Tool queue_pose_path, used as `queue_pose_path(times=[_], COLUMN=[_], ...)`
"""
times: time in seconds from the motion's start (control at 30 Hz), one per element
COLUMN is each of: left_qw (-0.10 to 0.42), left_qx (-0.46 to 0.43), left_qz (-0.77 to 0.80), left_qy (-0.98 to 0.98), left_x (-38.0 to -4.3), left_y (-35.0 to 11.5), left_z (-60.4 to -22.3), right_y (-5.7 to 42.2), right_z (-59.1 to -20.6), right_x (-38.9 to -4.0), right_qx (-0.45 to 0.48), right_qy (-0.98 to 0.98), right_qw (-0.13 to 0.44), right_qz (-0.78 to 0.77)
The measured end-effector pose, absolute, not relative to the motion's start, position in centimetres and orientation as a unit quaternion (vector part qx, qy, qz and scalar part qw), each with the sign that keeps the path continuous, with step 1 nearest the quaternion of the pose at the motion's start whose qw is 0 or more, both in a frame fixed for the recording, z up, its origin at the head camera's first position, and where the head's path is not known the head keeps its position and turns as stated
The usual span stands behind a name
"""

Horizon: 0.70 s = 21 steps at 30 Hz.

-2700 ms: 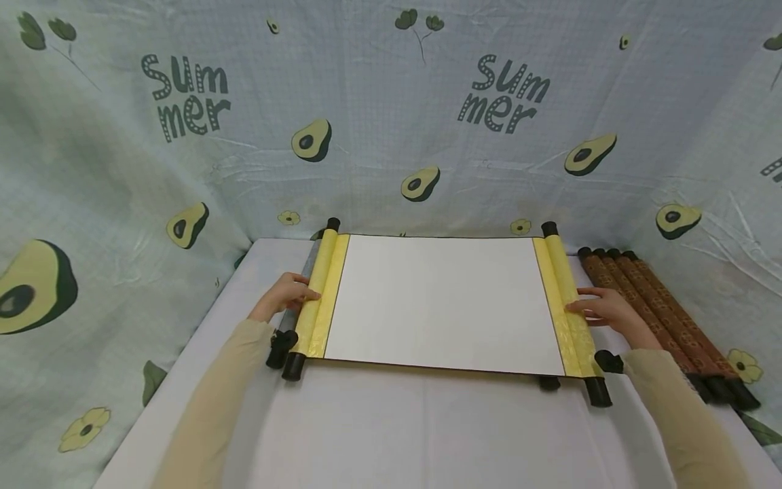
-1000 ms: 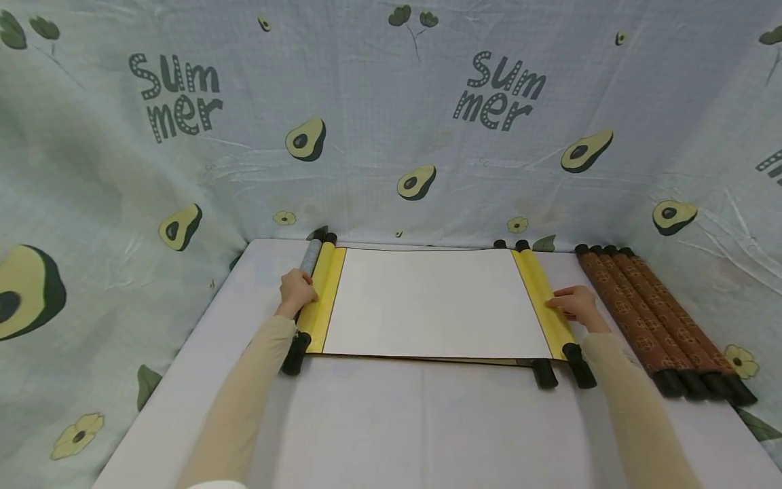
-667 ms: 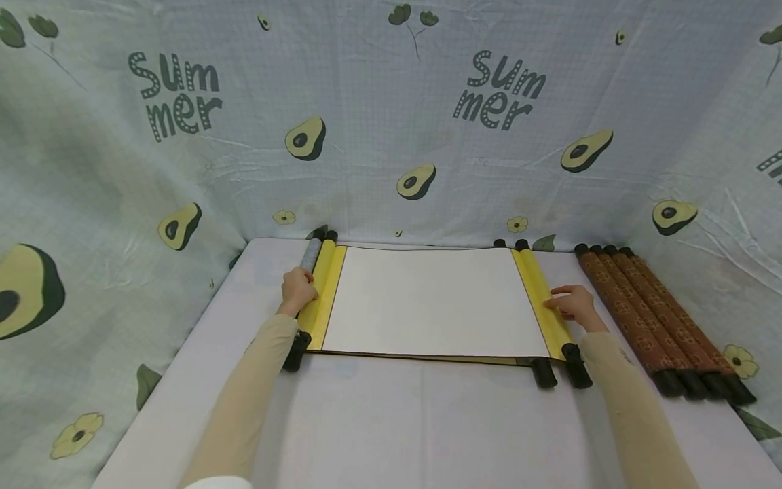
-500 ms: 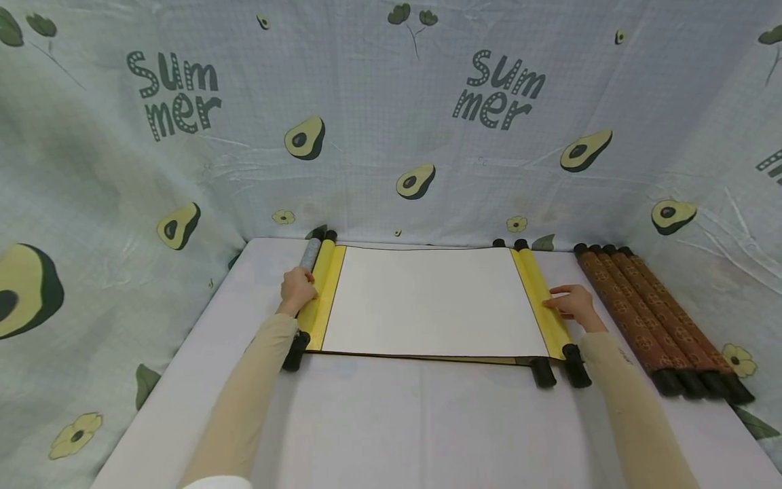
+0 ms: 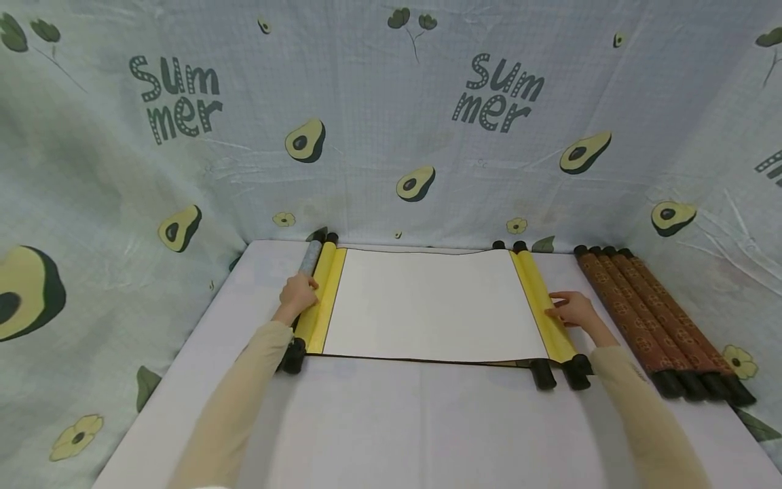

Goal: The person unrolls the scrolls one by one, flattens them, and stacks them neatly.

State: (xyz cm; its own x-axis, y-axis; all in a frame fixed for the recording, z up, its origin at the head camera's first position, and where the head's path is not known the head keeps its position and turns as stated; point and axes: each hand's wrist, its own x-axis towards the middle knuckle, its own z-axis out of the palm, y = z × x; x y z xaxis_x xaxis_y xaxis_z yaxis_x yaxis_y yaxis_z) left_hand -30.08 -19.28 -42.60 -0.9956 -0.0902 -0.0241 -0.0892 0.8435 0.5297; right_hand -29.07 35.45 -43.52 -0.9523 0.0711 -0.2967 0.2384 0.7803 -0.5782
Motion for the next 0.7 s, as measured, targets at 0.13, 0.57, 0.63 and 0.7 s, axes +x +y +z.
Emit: queue_pose_path(times=[0.13,0.57,0.63,0.7], left_qw=[-0.021,-0.026,-0.022,-0.015], left_qx=[0.036,0.003,-0.001,-0.003], left_qz=[-0.256,-0.260,-0.261,-0.265], left_qy=[-0.966,-0.965,-0.965,-0.964], left_x=[-29.5,-26.5,-26.0,-25.6], left_y=[-19.2,-19.7,-19.8,-19.9], left_z=[-42.4,-42.0,-41.9,-42.0], right_y=[35.5,35.5,35.5,35.5], right_z=[-43.3,-42.7,-42.6,-42.5], right_x=[-28.1,-24.4,-23.8,-23.3], right_qx=[0.053,-0.015,-0.016,-0.012], right_qy=[0.940,0.966,0.967,0.968], right_qw=[0.142,0.120,0.117,0.118], right_qz=[-0.304,-0.229,-0.226,-0.223])
